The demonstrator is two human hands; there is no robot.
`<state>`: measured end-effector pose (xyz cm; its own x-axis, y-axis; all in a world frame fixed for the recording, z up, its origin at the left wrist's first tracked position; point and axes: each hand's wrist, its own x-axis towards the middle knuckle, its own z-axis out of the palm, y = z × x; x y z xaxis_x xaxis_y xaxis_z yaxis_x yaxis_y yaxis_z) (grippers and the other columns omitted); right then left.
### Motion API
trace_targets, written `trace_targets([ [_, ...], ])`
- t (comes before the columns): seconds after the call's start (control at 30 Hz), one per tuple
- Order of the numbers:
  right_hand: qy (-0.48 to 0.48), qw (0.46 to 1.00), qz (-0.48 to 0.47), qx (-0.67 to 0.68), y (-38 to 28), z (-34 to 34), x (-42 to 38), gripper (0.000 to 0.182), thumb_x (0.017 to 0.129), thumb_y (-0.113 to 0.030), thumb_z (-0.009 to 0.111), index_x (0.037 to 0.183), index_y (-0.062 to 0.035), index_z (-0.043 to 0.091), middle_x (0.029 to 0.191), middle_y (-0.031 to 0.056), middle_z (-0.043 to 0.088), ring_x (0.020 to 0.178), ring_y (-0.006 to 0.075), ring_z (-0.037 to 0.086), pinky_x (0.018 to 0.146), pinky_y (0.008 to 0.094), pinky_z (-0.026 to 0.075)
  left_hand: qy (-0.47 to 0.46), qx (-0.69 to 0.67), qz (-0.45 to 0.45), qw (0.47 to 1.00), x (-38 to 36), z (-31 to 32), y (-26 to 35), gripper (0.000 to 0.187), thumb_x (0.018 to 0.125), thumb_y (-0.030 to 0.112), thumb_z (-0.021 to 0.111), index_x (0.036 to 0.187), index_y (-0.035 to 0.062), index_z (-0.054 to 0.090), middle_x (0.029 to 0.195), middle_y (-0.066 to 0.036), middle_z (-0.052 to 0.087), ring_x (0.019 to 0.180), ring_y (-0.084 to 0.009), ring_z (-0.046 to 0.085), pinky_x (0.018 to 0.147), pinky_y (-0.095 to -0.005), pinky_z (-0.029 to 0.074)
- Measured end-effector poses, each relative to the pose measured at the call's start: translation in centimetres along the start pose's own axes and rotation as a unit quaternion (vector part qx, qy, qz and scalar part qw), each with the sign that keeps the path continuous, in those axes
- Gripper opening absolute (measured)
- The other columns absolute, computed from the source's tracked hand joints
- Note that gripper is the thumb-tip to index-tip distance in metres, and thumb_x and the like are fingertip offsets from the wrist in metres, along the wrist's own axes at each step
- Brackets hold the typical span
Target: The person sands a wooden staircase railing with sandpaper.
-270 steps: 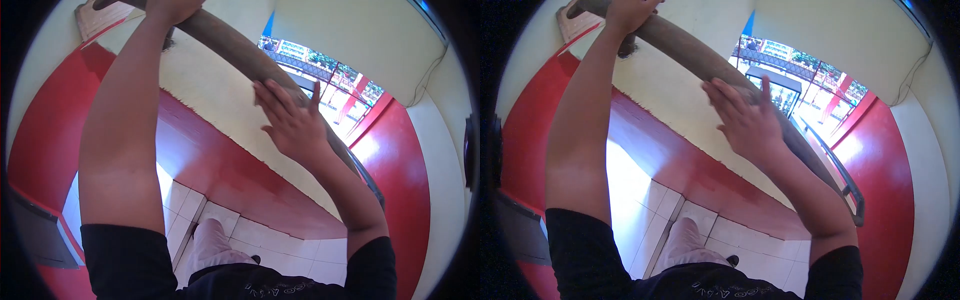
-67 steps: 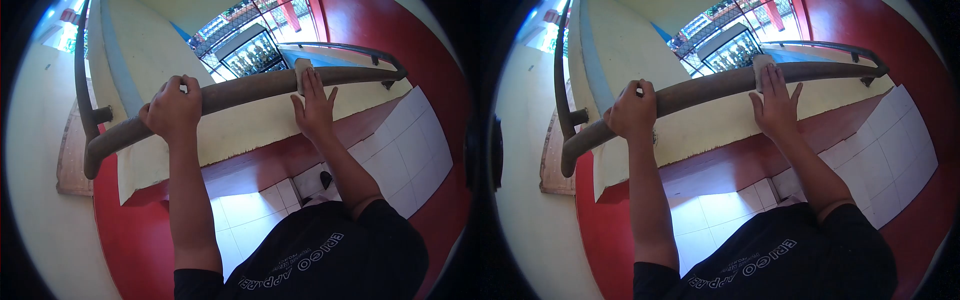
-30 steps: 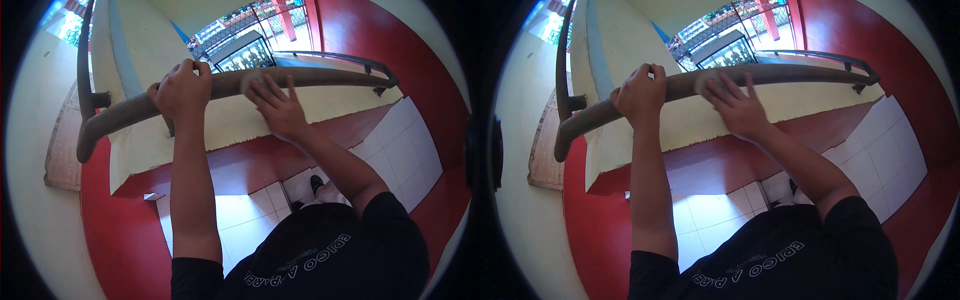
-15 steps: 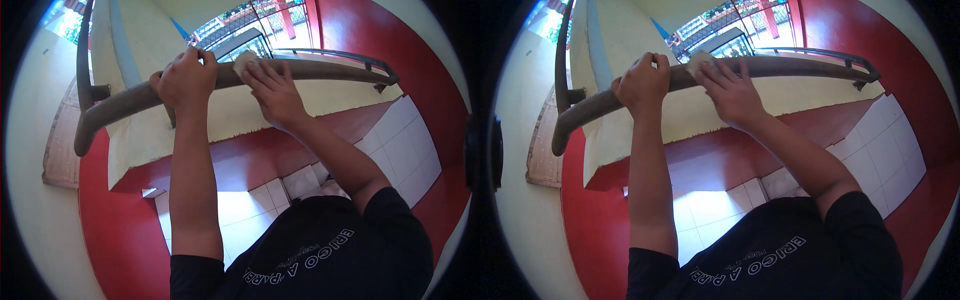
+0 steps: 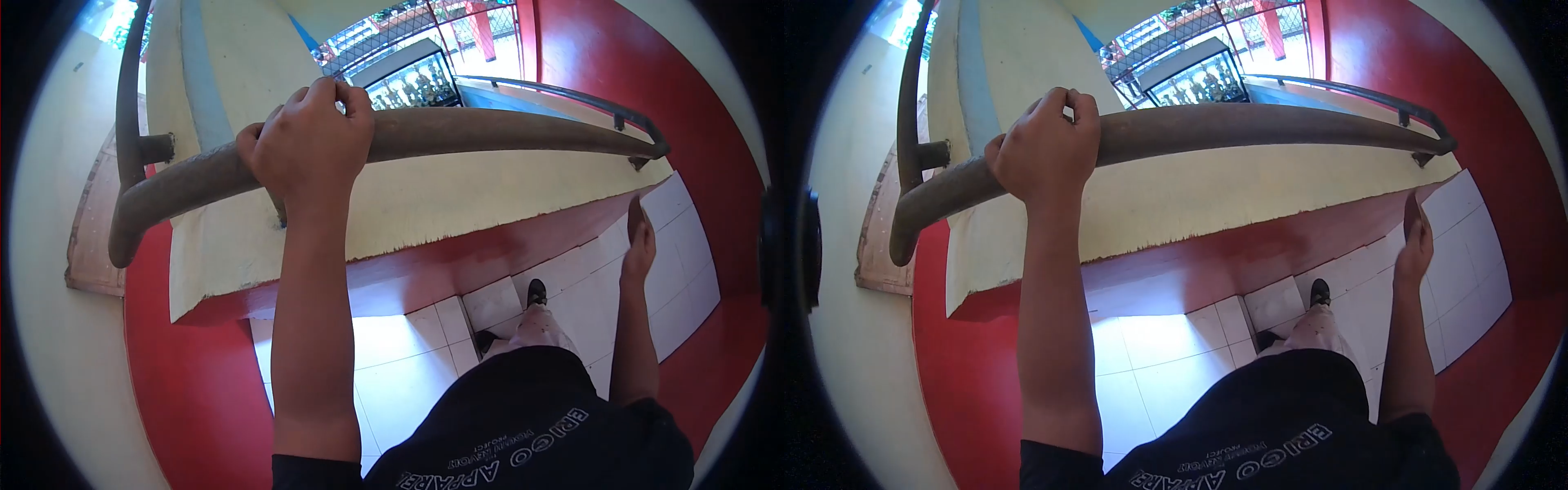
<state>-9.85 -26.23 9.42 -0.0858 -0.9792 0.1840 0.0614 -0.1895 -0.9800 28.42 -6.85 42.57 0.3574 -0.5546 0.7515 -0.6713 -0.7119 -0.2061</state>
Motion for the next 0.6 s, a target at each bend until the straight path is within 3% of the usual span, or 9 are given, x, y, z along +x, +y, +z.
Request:
trace_targets([
  [0.13,0.095,0.979,0.179,0.036,1.7,-0.3,-1.7,0.045,0.107,-0.032,0.050,0.135,0.0030,0.055,0.132,0.0130,0.061,0.121,0.0232,0.058,0.106,0.0340,0.043,0.006,0.005,0.001,1.000,-0.2,0.2,0.0,0.031,0.094,0.038,0.053,0.095,0.0198,0.078,0.083,0.000,0.076,0.077,-0.0185,0.071,0.097,-0.0413,0.043],
  [0.27,0.037,0.996,0.077,0.026,1.2,2.3,-1.5,0.043,0.106,-0.030,0.052,0.134,0.0028,0.056,0.128,0.0129,0.062,0.117,0.0216,0.059,0.103,0.0353,0.045,0.042,-0.002,0.007,0.999,0.0,0.8,-0.1,0.026,0.091,0.036,0.057,0.087,0.0197,0.076,0.081,0.002,0.076,0.075,-0.0178,0.072,0.093,-0.0420,0.043],
  [0.3,0.029,0.997,0.068,0.034,-0.1,3.2,-1.7,0.038,0.107,-0.021,0.049,0.134,0.0046,0.056,0.135,0.0153,0.059,0.124,0.0216,0.056,0.107,0.0336,0.042,0.055,-0.003,0.013,0.998,-0.1,1.0,-0.2,0.024,0.090,0.035,0.059,0.082,0.0197,0.076,0.080,0.002,0.075,0.074,-0.0177,0.072,0.090,-0.0424,0.042],
  [0.4,-0.070,0.990,-0.095,0.078,-4.5,7.1,-2.9,0.038,0.107,-0.013,0.045,0.138,0.0049,0.054,0.141,0.0171,0.056,0.132,0.0229,0.052,0.113,0.0355,0.038,0.054,-0.007,0.006,0.998,-0.1,1.1,-0.1,0.024,0.090,0.036,0.059,0.083,0.0198,0.076,0.080,0.002,0.075,0.074,-0.0179,0.072,0.091,-0.0425,0.043],
  [0.47,-0.120,0.969,-0.213,-0.015,-7.3,10.6,-3.6,0.039,0.105,-0.010,0.044,0.142,0.0024,0.051,0.146,0.0168,0.052,0.138,0.0279,0.046,0.116,0.0394,0.034,0.056,0.001,0.000,0.998,-0.1,1.1,-0.1,0.025,0.090,0.036,0.058,0.083,0.0198,0.076,0.080,0.001,0.075,0.074,-0.0185,0.072,0.091,-0.0427,0.043],
  [0.57,-0.183,0.895,-0.377,-0.155,-11.7,16.5,-4.9,0.045,0.104,-0.006,0.041,0.148,-0.0014,0.047,0.153,0.0163,0.047,0.146,0.0353,0.038,0.121,0.0452,0.027,0.039,0.007,-0.010,0.999,-0.1,0.8,0.0,0.026,0.090,0.037,0.058,0.083,0.0198,0.076,0.080,0.001,0.075,0.074,-0.0195,0.072,0.090,-0.0428,0.043],
  [0.6,-0.215,0.872,-0.414,-0.151,-13.8,18.8,-5.7,0.045,0.103,-0.008,0.046,0.148,-0.0033,0.048,0.155,0.0151,0.045,0.149,0.0323,0.034,0.122,0.0472,0.023,0.032,0.008,-0.012,0.999,0.0,0.7,0.1,0.026,0.089,0.037,0.057,0.083,0.0198,0.076,0.080,0.001,0.075,0.074,-0.0199,0.072,0.090,-0.0429,0.043],
])
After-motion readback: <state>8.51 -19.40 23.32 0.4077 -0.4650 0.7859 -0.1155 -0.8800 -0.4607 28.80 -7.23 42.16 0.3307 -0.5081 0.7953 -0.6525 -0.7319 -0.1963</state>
